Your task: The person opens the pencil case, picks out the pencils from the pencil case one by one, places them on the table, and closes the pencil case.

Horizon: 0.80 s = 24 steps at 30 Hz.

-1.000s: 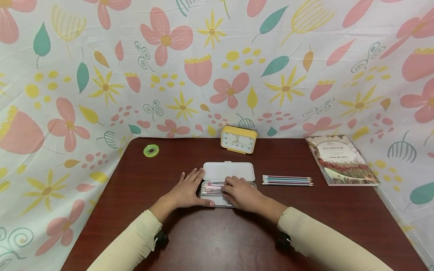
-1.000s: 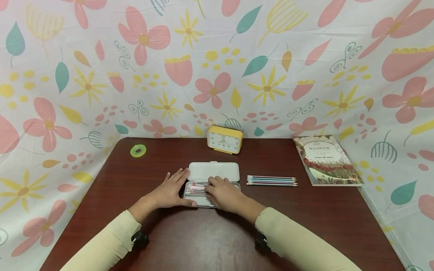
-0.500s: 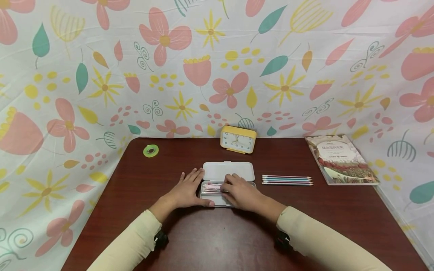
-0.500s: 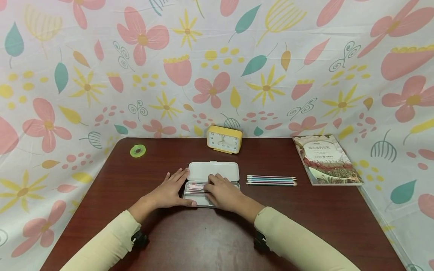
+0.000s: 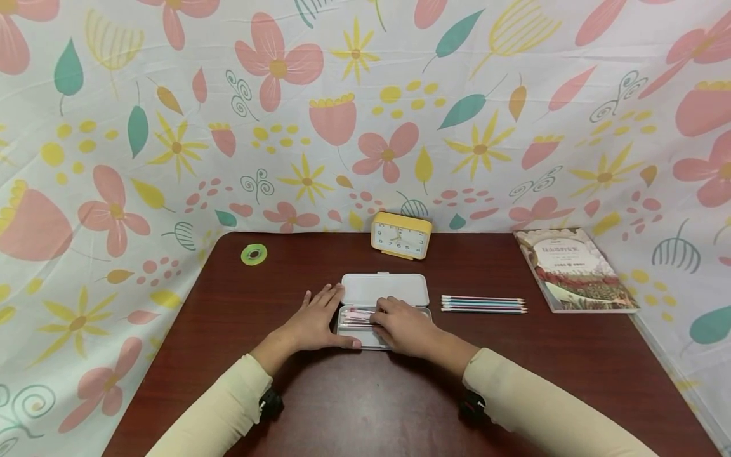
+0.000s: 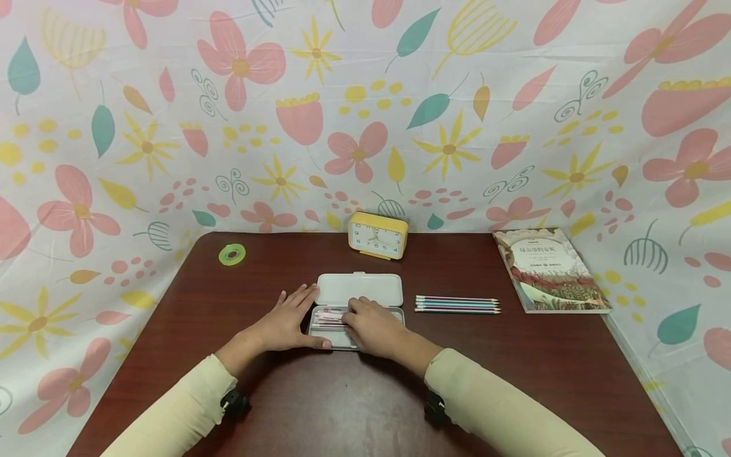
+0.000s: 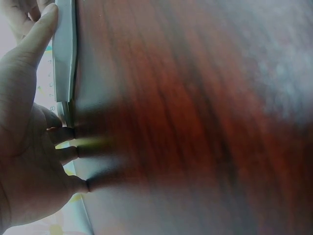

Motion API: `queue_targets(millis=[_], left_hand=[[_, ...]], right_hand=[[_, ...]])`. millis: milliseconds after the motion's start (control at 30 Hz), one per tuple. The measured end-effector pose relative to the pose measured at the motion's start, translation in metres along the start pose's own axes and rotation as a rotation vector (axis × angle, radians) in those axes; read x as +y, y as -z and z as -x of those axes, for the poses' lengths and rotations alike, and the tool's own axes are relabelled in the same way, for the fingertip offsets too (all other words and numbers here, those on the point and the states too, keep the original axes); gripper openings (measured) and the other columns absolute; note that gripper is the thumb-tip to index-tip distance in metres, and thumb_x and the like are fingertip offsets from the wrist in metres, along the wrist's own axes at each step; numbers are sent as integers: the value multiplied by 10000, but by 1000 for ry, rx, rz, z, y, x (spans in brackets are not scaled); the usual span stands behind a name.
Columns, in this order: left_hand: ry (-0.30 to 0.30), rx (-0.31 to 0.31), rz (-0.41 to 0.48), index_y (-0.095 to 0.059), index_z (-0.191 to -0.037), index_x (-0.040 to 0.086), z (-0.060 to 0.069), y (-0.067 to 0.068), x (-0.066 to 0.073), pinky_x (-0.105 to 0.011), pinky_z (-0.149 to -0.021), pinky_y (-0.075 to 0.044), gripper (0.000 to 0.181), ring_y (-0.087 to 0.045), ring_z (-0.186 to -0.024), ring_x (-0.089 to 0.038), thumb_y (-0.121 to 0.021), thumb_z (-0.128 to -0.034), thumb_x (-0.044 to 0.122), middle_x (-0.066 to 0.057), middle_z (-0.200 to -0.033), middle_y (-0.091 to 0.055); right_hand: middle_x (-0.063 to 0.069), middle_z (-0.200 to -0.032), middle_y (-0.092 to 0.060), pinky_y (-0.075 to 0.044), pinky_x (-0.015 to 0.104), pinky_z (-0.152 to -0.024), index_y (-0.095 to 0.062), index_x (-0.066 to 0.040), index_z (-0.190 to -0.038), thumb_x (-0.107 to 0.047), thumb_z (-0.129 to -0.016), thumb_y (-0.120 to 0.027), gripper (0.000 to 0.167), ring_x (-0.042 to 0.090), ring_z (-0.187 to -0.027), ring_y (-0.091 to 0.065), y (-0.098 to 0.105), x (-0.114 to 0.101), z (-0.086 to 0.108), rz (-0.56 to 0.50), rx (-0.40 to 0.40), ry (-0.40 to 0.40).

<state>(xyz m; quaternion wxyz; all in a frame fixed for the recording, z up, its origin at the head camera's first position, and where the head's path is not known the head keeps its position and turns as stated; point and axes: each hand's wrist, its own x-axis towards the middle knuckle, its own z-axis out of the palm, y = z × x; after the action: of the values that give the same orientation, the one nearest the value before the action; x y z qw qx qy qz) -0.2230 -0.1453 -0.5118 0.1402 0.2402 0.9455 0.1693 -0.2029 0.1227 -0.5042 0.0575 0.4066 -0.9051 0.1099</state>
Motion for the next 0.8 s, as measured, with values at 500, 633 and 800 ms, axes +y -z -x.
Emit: queue_targets(millis=[500,633,800], left_hand=[[-10,8,0,-178,-1776,54,1,-1,0,-730,-1358,-129,1315,-146,-1740,-392,-782,-872,793,-140,-1862,-193],[-10,9,-2,-170,-1779,63,0,-2,-2,-728,-1360,-122,1325,-136,-1742,-387,-780,-865,804,-132,-1865,-184],[-5,3,-3,-164,-1783,78,-1,-1,-1,-721,-1365,-112,1329,-129,-1745,-376,-773,-862,819,-120,-1868,-179]], right_hand=[[29,-1046,-622,-486,462,-759,-734,-122,-1036,-309,-1049,-758,190,220,-957,-585,-4,-15,-12,61,-80,-114],[28,-1049,-625,-501,461,-764,-720,-119,-1033,-301,-1059,-753,186,220,-959,-588,-5,-17,-14,72,-85,-135],[41,-1046,-650,-546,474,-782,-729,-113,-1042,-285,-1053,-761,176,229,-951,-630,-6,-16,-16,72,-74,-129]])
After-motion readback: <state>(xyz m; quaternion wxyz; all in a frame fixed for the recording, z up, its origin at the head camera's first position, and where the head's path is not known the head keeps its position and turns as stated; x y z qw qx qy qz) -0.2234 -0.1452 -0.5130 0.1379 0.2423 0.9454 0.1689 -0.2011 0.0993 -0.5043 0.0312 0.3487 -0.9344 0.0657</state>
